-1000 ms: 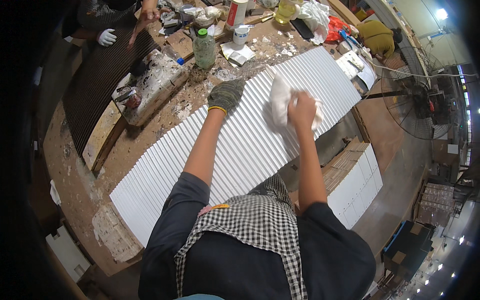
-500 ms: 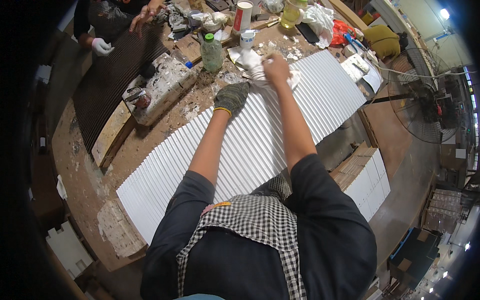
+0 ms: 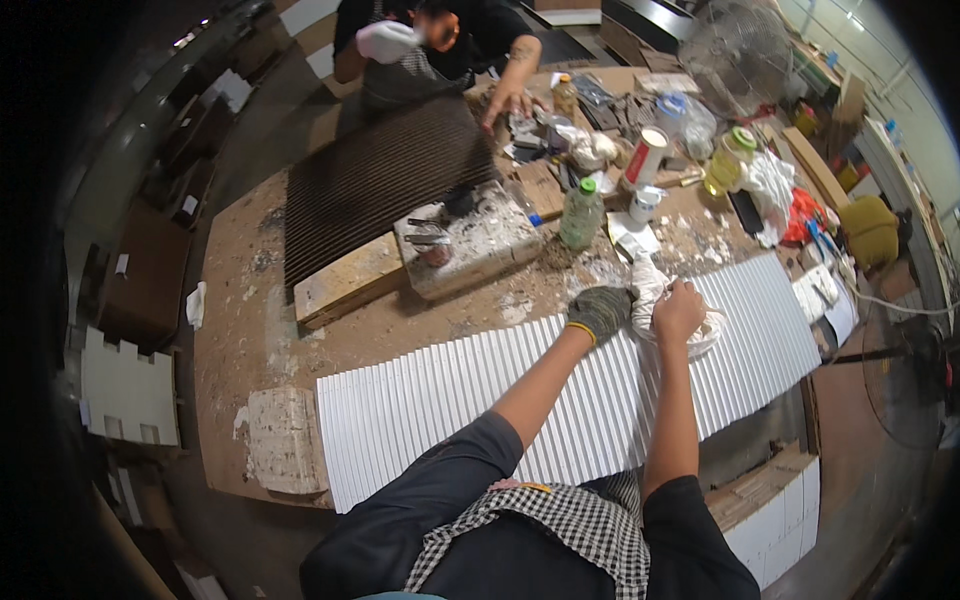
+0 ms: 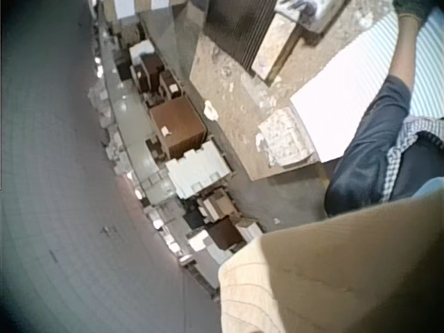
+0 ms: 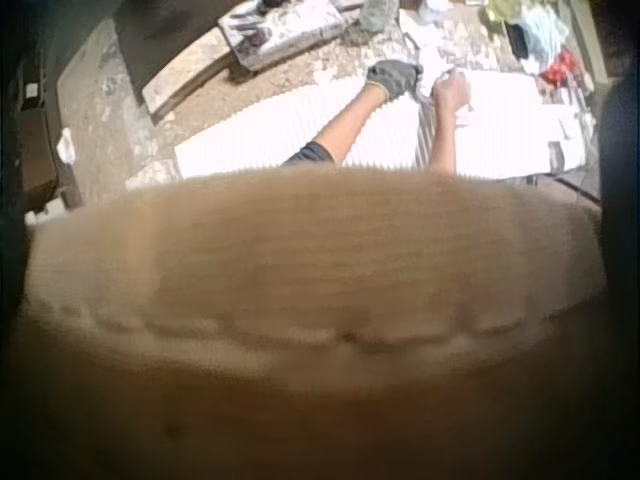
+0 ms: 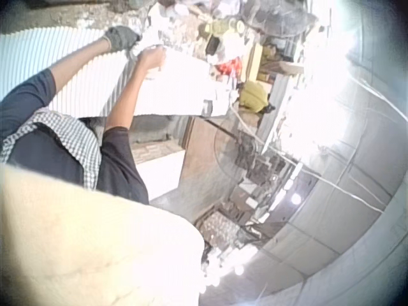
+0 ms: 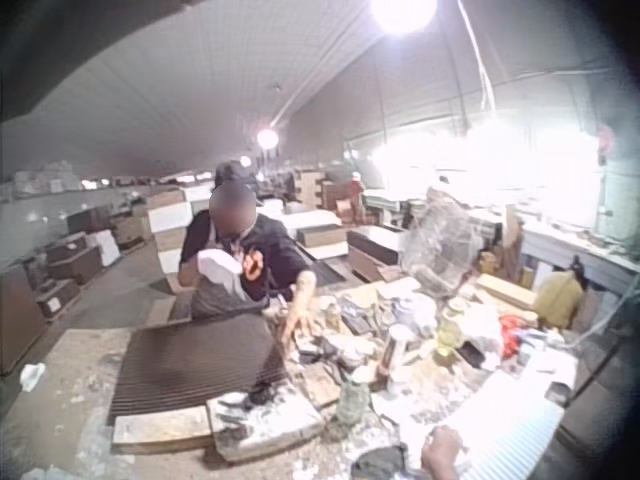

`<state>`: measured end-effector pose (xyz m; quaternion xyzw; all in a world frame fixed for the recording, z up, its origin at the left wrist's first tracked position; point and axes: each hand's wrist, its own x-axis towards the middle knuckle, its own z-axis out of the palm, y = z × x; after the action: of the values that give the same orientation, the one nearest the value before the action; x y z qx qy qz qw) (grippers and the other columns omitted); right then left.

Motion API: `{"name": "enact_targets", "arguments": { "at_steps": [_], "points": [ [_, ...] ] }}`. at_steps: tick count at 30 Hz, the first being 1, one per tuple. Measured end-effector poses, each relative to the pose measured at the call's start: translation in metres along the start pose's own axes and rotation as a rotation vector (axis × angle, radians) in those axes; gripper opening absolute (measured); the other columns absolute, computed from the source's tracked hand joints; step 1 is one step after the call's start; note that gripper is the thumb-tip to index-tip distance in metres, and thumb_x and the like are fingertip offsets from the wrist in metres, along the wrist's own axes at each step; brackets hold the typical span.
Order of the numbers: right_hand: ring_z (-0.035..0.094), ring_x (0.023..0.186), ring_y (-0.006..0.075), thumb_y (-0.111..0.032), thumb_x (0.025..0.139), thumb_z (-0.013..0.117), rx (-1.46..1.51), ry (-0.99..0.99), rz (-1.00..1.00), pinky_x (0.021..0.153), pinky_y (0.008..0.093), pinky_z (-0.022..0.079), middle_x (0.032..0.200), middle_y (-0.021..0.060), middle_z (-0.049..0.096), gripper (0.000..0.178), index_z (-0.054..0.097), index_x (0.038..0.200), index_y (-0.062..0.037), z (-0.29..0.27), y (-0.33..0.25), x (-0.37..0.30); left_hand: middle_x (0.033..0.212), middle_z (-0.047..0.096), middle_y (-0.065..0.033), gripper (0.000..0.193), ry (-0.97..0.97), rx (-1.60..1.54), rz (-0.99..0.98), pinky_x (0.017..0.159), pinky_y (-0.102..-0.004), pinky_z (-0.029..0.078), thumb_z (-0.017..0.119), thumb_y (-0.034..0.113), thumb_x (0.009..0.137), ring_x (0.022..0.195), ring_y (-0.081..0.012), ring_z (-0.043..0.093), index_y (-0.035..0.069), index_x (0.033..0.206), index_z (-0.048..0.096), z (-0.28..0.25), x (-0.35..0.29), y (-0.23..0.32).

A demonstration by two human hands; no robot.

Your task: The person wipes a long white corrugated panel on a workbench using a white cloth. They repeatedly rub the surface, fold the cloth, and continue wiping along the length of the panel. Another person works on a dark panel nearby.

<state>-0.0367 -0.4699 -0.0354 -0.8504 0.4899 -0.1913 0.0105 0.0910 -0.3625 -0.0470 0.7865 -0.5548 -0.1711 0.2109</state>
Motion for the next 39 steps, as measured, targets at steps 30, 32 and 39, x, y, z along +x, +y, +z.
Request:
{"name": "enact_targets", "arguments": {
  "at_steps": [30,32,39],
  "points": [
    [0.062,0.097,0.0345,-0.010,0.076,0.070,0.107,0.014,-0.121,0.084,0.0481,0.049,0.096,0.0117,0.065,0.016,0.068,0.092,-0.0115,-0.036,0.005,-0.047,0.112,0.072,-0.0187,0.039,-0.033,0.048,-0.037,0.091,-0.0493,0.054,0.046,0.034,0.098,0.103,-0.0367,0.069,0.009,0.113,0.071,-0.006,-0.010,-0.009],
    [0.061,0.095,0.0349,-0.007,0.072,0.071,0.017,0.024,-0.125,0.084,0.0476,0.047,0.094,0.0120,0.064,0.019,0.067,0.091,-0.0091,-0.024,0.002,-0.037,0.110,0.072,-0.0196,0.038,0.006,0.018,-0.028,0.087,-0.0496,0.056,0.047,0.030,0.096,0.100,-0.0371,0.071,0.008,0.106,0.075,-0.002,-0.010,-0.008],
    [0.064,0.100,0.0371,-0.017,0.083,0.064,0.078,-0.077,-0.096,0.084,0.0503,0.050,0.101,0.0158,0.067,0.021,0.070,0.101,-0.0078,0.019,-0.025,0.036,0.112,0.072,-0.0207,0.038,-0.099,-0.030,-0.128,0.090,-0.0502,0.054,0.047,0.034,0.096,0.103,-0.0401,0.069,0.011,0.110,0.074,0.005,0.011,-0.008]
  ]
}}
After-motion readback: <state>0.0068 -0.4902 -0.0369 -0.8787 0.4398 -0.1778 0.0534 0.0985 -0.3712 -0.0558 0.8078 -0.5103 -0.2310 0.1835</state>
